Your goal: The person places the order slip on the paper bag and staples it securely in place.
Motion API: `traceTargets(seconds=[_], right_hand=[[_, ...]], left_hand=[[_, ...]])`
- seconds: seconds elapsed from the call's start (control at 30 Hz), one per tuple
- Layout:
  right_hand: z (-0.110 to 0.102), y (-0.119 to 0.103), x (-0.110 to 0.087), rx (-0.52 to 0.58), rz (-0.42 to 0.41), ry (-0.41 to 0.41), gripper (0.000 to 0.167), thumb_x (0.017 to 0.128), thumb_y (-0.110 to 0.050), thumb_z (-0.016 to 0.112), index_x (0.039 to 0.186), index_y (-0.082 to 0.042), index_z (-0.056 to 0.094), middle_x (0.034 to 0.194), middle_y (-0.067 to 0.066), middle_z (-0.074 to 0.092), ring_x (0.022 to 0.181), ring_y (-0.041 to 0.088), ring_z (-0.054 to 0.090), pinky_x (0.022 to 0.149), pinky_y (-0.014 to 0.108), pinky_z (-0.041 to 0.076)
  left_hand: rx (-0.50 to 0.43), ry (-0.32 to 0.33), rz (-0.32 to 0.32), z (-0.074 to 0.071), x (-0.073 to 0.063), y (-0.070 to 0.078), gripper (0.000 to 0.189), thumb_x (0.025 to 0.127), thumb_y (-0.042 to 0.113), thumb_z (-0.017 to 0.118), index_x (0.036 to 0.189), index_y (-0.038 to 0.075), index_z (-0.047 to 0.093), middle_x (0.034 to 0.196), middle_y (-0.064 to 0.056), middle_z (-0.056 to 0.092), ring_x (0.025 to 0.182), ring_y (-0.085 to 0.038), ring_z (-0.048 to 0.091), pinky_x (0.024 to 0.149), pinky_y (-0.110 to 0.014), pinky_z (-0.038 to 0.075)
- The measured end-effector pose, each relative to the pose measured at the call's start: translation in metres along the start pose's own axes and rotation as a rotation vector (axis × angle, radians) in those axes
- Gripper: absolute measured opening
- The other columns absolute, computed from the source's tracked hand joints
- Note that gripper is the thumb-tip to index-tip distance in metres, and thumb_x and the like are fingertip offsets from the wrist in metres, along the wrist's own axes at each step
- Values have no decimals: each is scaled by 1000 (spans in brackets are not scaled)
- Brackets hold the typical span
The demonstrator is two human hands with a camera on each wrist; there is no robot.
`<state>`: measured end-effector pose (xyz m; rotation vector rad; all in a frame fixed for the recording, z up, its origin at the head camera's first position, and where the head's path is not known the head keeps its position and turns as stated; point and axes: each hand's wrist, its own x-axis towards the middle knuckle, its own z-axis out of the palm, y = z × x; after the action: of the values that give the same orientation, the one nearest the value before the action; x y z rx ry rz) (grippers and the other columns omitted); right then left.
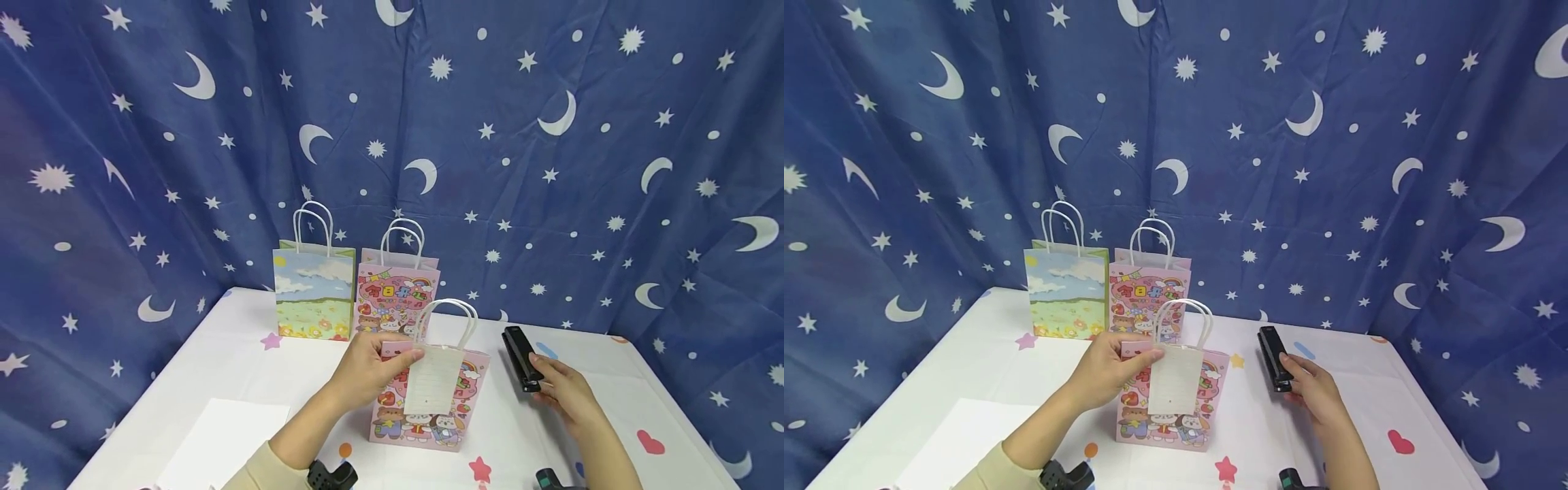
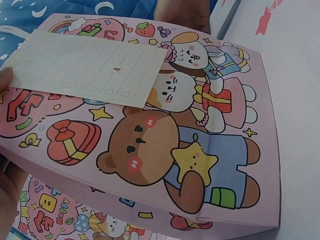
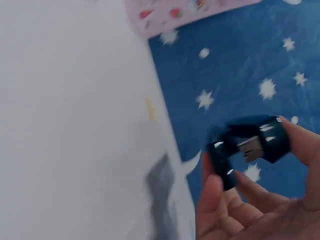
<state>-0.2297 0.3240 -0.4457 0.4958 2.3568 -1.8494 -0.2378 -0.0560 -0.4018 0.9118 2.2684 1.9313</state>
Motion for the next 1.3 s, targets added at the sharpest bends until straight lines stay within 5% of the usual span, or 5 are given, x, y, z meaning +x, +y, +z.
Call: traceTargets(seconds=[0.2,0.4,0.9,1.07,1.3], right_hand=[[-5,-20,-17,538,-120,-182,20,109,-28,54,124,-22,66,111,-8,71,100,13,72,90,28,59],[8,-41,-41,707,-367,-367,35,109,-4,44,134,-19,62,127,-3,71,115,15,71,101,32,57],[66,-88,-112,345,-917,-233,77,75,28,74,141,2,45,134,5,68,119,17,70,95,31,60],[92,-96,-112,119,-1020,-122,84,64,25,84,138,12,47,142,8,58,125,15,63,101,25,55],[107,-97,-98,-150,-1030,-52,84,71,4,92,144,-11,54,135,-2,66,128,8,59,107,14,39]], left_hand=[[-6,-8,2,0,0,2,19,100,29,70,109,16,80,101,-2,80,79,-9,72,75,-24,59],[24,9,25,-1,-1,1,18,100,31,71,107,18,81,100,2,80,77,-7,67,76,-24,58],[24,4,29,-1,1,1,19,100,33,70,111,20,80,91,3,80,66,-5,64,66,-21,55],[64,11,37,0,0,-3,20,100,35,70,110,20,80,79,2,72,57,-1,50,59,-19,48],[96,23,77,5,-3,-2,21,100,37,69,109,22,80,105,6,79,80,-1,64,77,-22,57]])
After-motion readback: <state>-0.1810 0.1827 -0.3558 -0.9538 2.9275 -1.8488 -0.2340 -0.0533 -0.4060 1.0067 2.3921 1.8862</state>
